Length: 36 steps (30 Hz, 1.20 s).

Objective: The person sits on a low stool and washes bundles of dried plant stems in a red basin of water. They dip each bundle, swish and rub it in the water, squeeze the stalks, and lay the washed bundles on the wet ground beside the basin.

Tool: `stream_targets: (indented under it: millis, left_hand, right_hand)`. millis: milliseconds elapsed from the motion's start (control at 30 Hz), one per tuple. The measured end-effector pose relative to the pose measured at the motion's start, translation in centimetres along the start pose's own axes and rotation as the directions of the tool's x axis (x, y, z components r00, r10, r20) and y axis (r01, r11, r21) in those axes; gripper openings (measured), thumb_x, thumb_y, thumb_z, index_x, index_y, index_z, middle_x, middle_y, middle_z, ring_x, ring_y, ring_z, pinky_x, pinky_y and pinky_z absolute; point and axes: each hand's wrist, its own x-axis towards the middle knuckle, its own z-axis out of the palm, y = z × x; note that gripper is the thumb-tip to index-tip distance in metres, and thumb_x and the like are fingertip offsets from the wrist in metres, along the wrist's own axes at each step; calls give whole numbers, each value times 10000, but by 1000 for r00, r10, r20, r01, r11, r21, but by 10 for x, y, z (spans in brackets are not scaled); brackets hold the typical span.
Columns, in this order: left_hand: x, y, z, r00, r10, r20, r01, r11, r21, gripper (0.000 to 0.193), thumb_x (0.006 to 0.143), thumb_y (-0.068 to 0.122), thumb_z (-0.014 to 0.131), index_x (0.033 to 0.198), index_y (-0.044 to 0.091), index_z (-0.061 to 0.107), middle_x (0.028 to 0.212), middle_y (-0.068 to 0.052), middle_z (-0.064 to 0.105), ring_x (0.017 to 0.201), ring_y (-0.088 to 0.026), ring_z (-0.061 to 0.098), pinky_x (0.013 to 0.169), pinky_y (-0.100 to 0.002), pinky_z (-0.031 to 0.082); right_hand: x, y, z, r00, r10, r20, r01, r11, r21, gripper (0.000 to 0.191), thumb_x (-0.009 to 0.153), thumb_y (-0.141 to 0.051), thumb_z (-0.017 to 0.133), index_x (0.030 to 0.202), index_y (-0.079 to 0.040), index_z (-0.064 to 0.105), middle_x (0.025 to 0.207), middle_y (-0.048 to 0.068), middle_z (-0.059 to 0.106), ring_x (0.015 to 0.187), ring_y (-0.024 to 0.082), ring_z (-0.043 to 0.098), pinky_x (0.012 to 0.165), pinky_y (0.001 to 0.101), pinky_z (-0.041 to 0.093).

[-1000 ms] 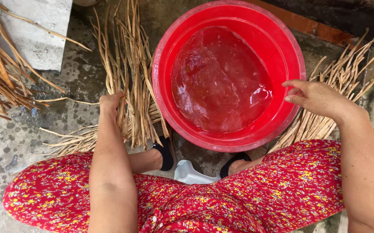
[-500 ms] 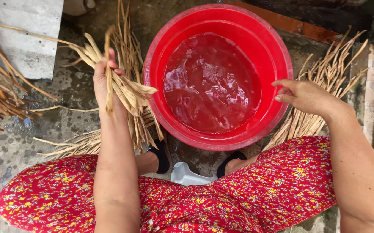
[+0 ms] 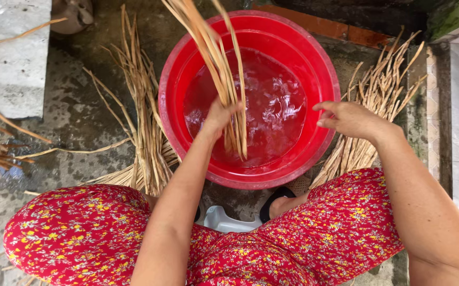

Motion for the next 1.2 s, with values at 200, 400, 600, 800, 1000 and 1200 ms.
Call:
stream_targets:
  millis: [200,400,600,800,1000,1200]
  left_hand:
    - [11,-111,-46,927,-144,-346,222,955,198,936,778,291,858,1494,-76,378,1376,-234,611,1277,-318,617,1047,-369,492]
    - [-10,-104,-42,911,-353,-214,396,892,216,652,894,213,733,1454,32,452,1307,-197,640,1126,-294,637,931,-427,519]
    - [-53,-105,-8,714,-671,199,488,681,546,442,940,166,608,1376,158,534,1155,-116,704,907,-271,691,706,-471,585]
    - [-43,-130,-24,746,-641,181,527,735,427,430,979,191,623,1389,266,512,1098,5,719,826,-196,672,614,-369,560]
    - [-24,-146,-46,940,-314,-136,316,949,-3,350,949,68,626,1298,83,646,1050,-134,746,759,-223,750,539,-358,479]
    - [-25,-145,-35,916,-338,-218,396,849,348,502,901,318,714,1287,1,658,1080,-208,734,814,-260,696,677,-390,550]
  right_hand:
    - [20,13,21,999,-21,33,23,999,-39,558,980,-418,608,1497,-232,515,1400,115,640,1306,294,601,1150,431,435]
    - [122,11,101,999,35,-17,-29,955,296,777,960,-576,563,1585,-144,400,1458,154,641,1392,294,567,1225,434,397]
    - [148,-116,253,945,-98,-311,321,454,831,686,867,-416,756,1409,-86,494,1337,180,611,1207,286,567,1014,432,490]
    - [161,-91,230,993,39,111,-118,395,911,329,824,-224,797,1100,-67,710,937,77,771,832,206,742,760,373,612]
    - [171,-50,206,803,595,36,-147,140,979,469,1000,-491,535,1014,-65,732,859,146,722,695,287,621,600,469,502]
    - [164,-110,255,901,208,-380,166,644,747,379,1030,-214,477,1348,-29,568,1018,220,693,906,390,682,756,491,532]
